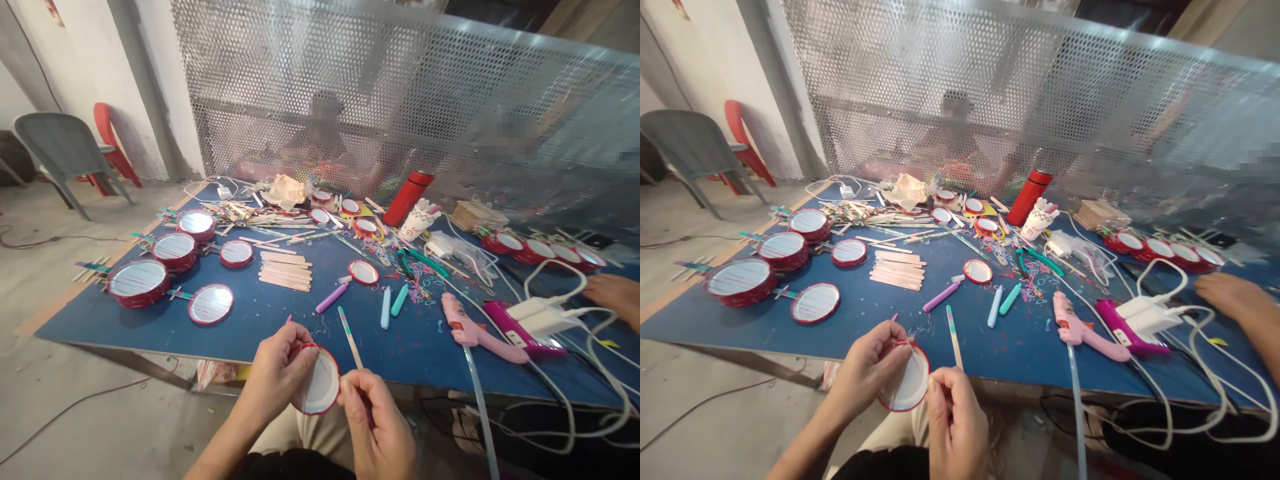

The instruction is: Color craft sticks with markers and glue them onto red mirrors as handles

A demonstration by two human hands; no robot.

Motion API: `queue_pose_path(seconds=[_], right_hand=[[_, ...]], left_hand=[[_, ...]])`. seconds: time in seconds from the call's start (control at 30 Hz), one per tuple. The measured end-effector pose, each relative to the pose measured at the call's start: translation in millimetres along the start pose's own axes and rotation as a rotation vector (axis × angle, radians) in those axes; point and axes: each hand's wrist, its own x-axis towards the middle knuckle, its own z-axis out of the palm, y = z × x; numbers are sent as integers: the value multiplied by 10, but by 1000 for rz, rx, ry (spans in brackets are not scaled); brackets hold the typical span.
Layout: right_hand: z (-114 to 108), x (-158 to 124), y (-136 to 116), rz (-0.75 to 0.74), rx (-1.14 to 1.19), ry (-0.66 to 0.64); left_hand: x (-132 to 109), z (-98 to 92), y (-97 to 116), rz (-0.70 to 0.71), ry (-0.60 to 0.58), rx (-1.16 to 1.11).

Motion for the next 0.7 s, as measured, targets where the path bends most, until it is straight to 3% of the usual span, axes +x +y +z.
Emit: queue_pose_path(seconds=[0.2,0.4,0.7], right_hand=[[-15,-128,78,95,4,13],[97,-266,101,380,232,-97],[244,-217,138,479,469,-47]], left_hand=[[18,46,-72,-2,27,-84],[7,85,-33,-4,120,-88],[-9,97,-15,-3,206,-86]])
